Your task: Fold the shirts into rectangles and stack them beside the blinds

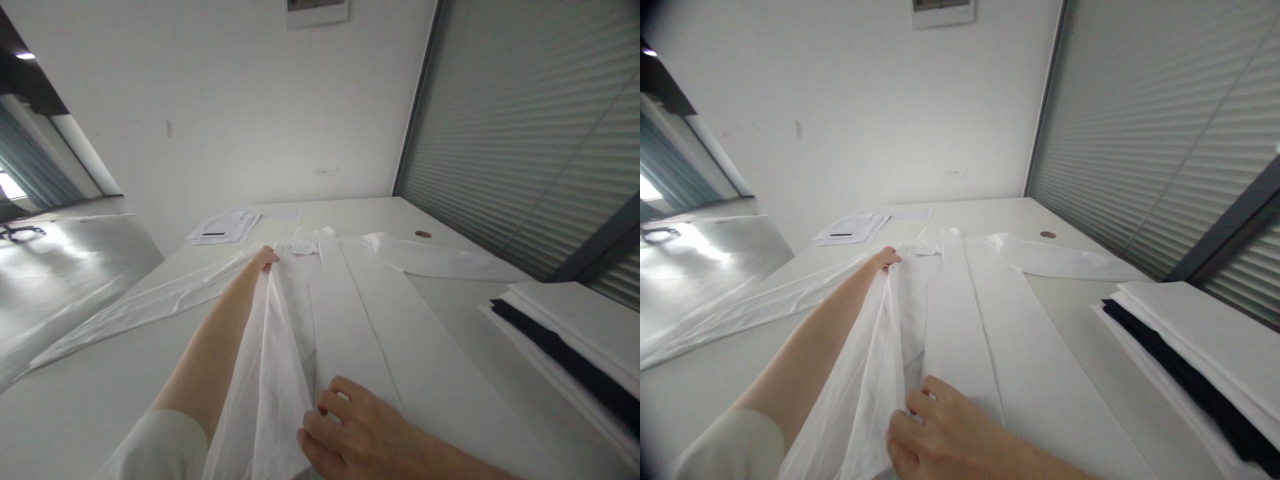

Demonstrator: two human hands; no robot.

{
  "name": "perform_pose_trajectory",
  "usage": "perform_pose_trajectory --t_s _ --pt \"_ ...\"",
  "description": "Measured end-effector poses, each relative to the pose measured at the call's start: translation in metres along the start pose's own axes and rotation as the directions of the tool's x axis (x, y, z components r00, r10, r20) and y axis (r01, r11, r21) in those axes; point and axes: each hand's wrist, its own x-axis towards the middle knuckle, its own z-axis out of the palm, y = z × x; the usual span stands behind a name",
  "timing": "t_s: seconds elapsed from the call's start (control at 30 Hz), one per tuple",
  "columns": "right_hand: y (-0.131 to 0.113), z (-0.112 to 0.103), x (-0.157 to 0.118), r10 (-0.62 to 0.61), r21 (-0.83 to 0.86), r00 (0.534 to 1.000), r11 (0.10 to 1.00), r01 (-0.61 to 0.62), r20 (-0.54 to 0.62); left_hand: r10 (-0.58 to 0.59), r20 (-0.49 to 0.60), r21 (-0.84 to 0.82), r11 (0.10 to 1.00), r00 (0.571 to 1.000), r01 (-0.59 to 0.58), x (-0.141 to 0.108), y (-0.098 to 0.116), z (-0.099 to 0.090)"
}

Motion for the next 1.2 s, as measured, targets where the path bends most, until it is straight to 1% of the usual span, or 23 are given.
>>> perform_pose_trajectory --t_s 0.13,0.3,0.4,0.47,0.6,0.73,0.87,1.0,1.1,1.2 --pt "-0.001 -0.004 -0.009 0.014 -0.026 0.998 1.0 -0.016 -0.062 0.019 -0.049 -0.015 1.0 0.999 -0.02 0.012 0.011 0.011" --pt "-0.005 -0.003 -0.023 0.026 -0.069 0.994 0.997 -0.033 -0.102 0.071 -0.175 0.002 0.997 0.982 -0.071 0.015 0.037 0.026" --pt "-0.007 -0.007 -0.03 0.077 -0.058 0.993 0.995 -0.082 -0.09 0.091 -0.251 0.034 0.996 0.964 -0.085 0.009 0.057 0.033" --pt "-0.008 -0.013 -0.034 0.099 -0.043 0.993 0.994 -0.102 -0.071 0.112 -0.28 0.064 0.993 0.953 -0.098 0.002 0.069 0.038" --pt "-0.01 -0.021 -0.04 0.118 -0.053 0.991 0.991 -0.121 -0.064 0.201 -0.305 0.147 0.976 0.931 -0.163 -0.011 0.088 0.05" --pt "-0.014 -0.022 -0.046 0.144 -0.086 0.987 0.985 -0.149 -0.067 0.31 -0.301 0.237 0.94 0.902 -0.244 -0.021 0.102 0.065" --pt "-0.017 -0.023 -0.053 0.179 -0.111 0.982 0.977 -0.185 -0.061 0.365 -0.271 0.288 0.914 0.891 -0.287 -0.029 0.113 0.075" --pt "-0.019 -0.021 -0.06 0.212 -0.109 0.976 0.97 -0.217 -0.054 0.35 -0.294 0.298 0.918 0.889 -0.263 -0.026 0.118 0.075" --pt "-0.021 -0.011 -0.067 0.225 -0.096 0.974 0.969 -0.226 -0.024 0.325 -0.324 0.294 0.927 0.888 -0.232 -0.018 0.116 0.071" --pt "-0.023 0.007 -0.075 0.251 -0.072 0.968 0.966 -0.249 0.019 0.311 -0.329 0.29 0.932 0.892 -0.218 -0.01 0.111 0.069"
